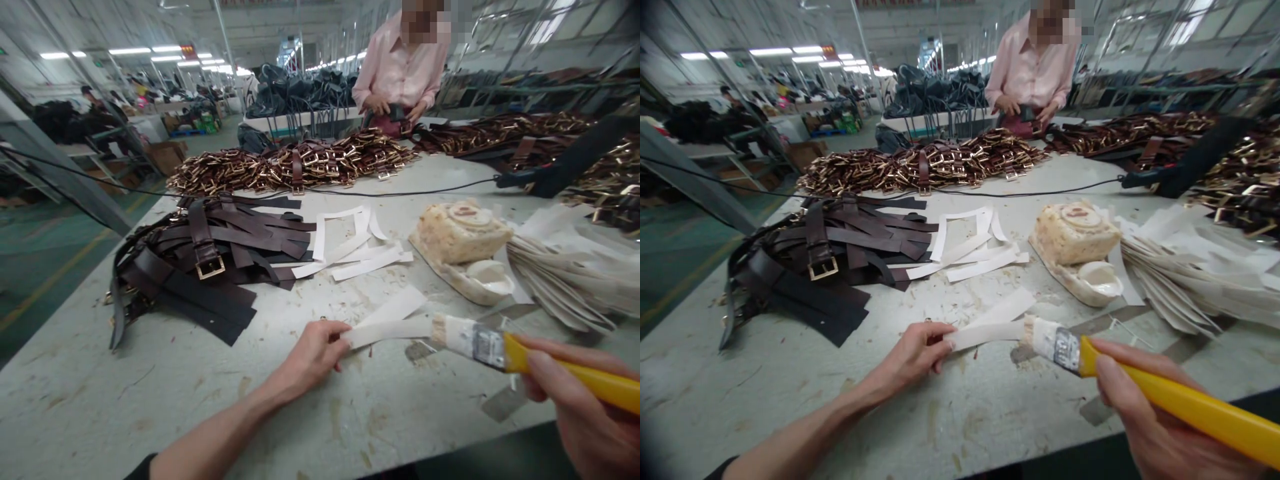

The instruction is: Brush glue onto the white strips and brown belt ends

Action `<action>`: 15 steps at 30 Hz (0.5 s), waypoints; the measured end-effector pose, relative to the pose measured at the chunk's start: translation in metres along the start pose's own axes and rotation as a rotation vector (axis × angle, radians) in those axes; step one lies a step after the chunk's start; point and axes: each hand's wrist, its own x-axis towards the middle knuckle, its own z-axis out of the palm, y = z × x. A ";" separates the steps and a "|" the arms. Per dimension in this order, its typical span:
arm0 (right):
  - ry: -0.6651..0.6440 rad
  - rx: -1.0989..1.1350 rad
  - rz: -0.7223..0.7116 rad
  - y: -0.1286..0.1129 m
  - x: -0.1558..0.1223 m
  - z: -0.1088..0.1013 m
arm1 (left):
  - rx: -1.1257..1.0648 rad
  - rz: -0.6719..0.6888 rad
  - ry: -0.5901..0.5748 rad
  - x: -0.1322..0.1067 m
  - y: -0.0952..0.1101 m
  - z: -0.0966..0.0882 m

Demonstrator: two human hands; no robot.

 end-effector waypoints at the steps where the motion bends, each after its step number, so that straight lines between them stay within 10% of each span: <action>1: -0.085 0.010 -0.002 -0.004 -0.004 0.006 | -0.086 -0.039 -0.026 0.002 -0.001 -0.001; 9: -0.503 0.148 -0.061 -0.042 -0.017 0.086 | -0.374 -0.127 -0.132 0.010 -0.016 -0.002; 15: -0.553 -0.068 -0.151 -0.035 0.007 0.094 | -0.535 -0.159 -0.054 0.011 -0.025 -0.002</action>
